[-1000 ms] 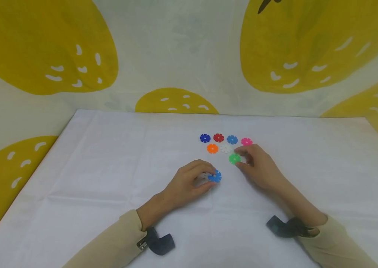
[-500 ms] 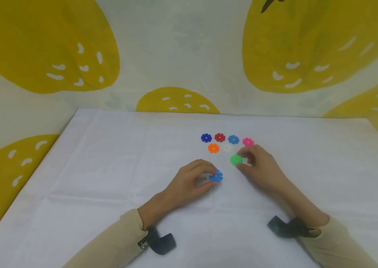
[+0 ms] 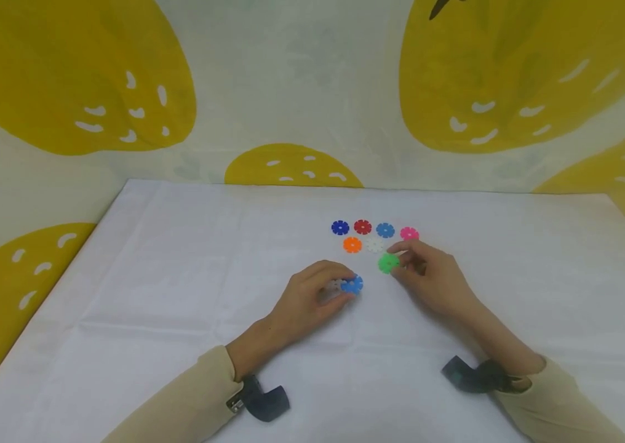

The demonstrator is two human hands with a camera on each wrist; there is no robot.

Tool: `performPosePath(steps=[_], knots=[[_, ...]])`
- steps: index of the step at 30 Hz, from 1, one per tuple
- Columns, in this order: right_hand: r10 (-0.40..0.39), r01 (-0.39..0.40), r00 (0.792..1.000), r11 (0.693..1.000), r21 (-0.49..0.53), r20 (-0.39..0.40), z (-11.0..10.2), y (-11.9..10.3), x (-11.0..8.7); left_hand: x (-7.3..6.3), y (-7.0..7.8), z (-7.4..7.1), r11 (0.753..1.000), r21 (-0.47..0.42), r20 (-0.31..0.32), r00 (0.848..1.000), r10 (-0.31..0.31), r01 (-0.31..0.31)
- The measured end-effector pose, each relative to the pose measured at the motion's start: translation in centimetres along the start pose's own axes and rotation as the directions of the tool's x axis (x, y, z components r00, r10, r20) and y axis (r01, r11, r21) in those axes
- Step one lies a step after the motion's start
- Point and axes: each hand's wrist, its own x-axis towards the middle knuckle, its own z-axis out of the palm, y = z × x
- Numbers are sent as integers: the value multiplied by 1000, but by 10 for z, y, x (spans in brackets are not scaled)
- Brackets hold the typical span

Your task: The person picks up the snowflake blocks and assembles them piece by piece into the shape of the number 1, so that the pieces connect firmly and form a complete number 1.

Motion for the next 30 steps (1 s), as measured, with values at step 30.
performPosePath(steps=[30], knots=[[33,-74,990,949,308,139,-2,-20,-6,2,-1,-1,1000,-10,-100,995,-7,6]])
